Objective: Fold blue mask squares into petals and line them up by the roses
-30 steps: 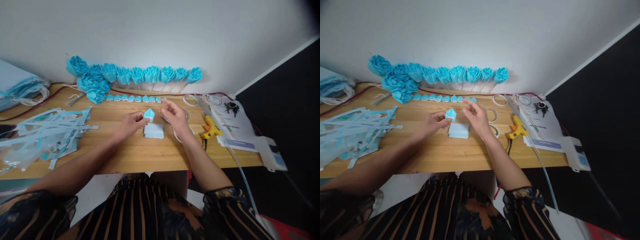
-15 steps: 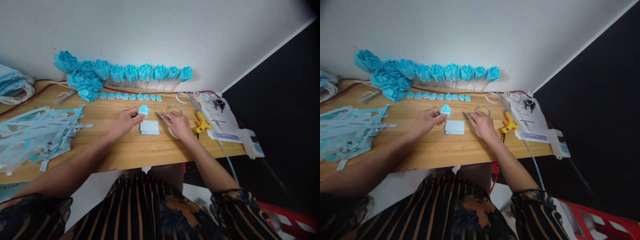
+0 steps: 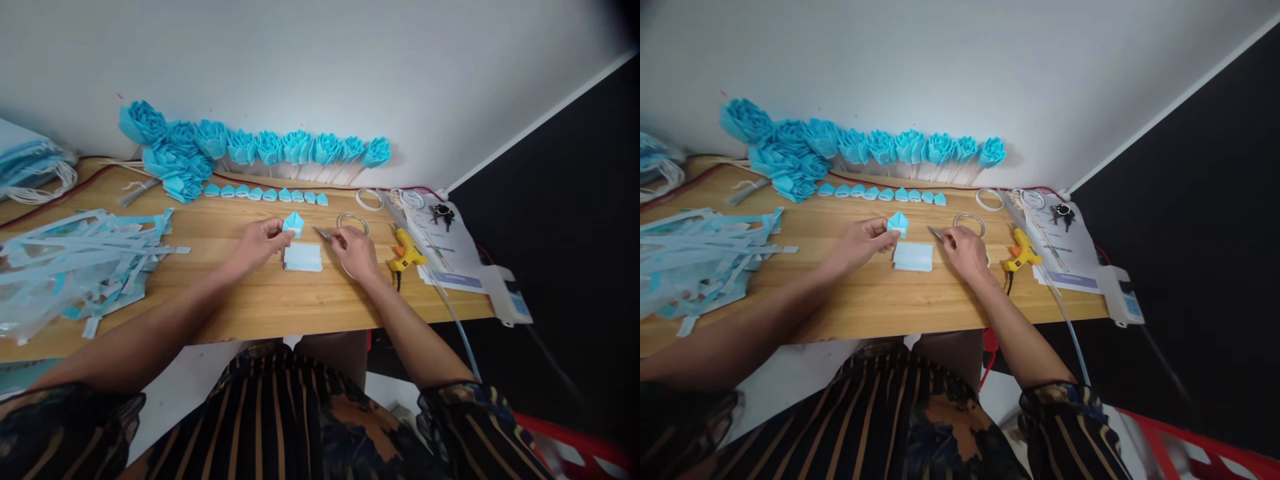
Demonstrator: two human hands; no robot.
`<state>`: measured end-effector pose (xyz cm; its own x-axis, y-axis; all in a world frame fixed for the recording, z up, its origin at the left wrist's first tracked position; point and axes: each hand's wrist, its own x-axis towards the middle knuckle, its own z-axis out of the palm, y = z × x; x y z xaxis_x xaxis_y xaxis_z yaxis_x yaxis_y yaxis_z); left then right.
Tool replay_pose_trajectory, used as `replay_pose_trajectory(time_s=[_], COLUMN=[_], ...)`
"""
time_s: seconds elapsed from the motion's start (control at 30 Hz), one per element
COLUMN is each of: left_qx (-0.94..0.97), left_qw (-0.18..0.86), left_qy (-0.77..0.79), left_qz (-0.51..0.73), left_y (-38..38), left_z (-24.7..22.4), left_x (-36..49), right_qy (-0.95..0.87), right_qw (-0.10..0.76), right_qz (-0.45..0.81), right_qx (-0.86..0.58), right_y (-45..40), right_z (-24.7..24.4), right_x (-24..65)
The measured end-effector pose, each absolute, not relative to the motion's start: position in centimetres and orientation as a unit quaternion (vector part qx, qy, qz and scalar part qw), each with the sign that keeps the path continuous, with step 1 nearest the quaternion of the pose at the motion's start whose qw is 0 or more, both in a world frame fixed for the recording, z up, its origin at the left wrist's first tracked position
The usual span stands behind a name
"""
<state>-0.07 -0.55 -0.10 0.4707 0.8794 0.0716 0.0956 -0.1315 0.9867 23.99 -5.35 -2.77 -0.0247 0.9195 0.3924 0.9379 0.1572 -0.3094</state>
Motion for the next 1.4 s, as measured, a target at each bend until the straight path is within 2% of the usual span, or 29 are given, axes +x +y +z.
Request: replay_pose_trajectory(time_s=[0.23,0.43,0.5,0.73,0.97,1.23,1.4], left_qx=[0.660,0.651,0.646,0.630,0.642,0.645,0.647], left_qw=[0.552,0.567,0.575,0.592,0.567,0.570,0.567], left_qy=[0.375,0.375,0.375,0.371,0.365,0.364,0.371], left_qz=[0.345,0.339,0.334,0.337,0.364,0.355,0.349], left_y=[-0.8,-1.0,-0.9,-0.9,-1.0,-1.0,-1.1], left_z=[0.3,0.4,0.2,0.3,0.2,0.0,0.0], left_x=[-0.1,0.0,0.0,0.1,0.2,0.2,0.2], right_qy=[-0.679,-0.572,-0.578,-0.753,-0.793,-0.798,-0.797], right_qw=[0.279,0.467,0.489,0.420,0.370,0.374,0.408], right_qz=[0.038,0.159,0.156,-0.010,-0.096,-0.166,-0.213], right_qx=[-0.678,-0.655,-0.635,-0.507,-0.474,-0.443,-0.391], right_y=[-5.2,-5.2,-5.6,-5.8,-4.6,-4.6,-4.4], right_z=[-2.8,-2.4,-1.6,2.0,1.4,0.7,0.8], right_x=[24.0,24.4,23.7,20.0,19.0,19.0,19.0])
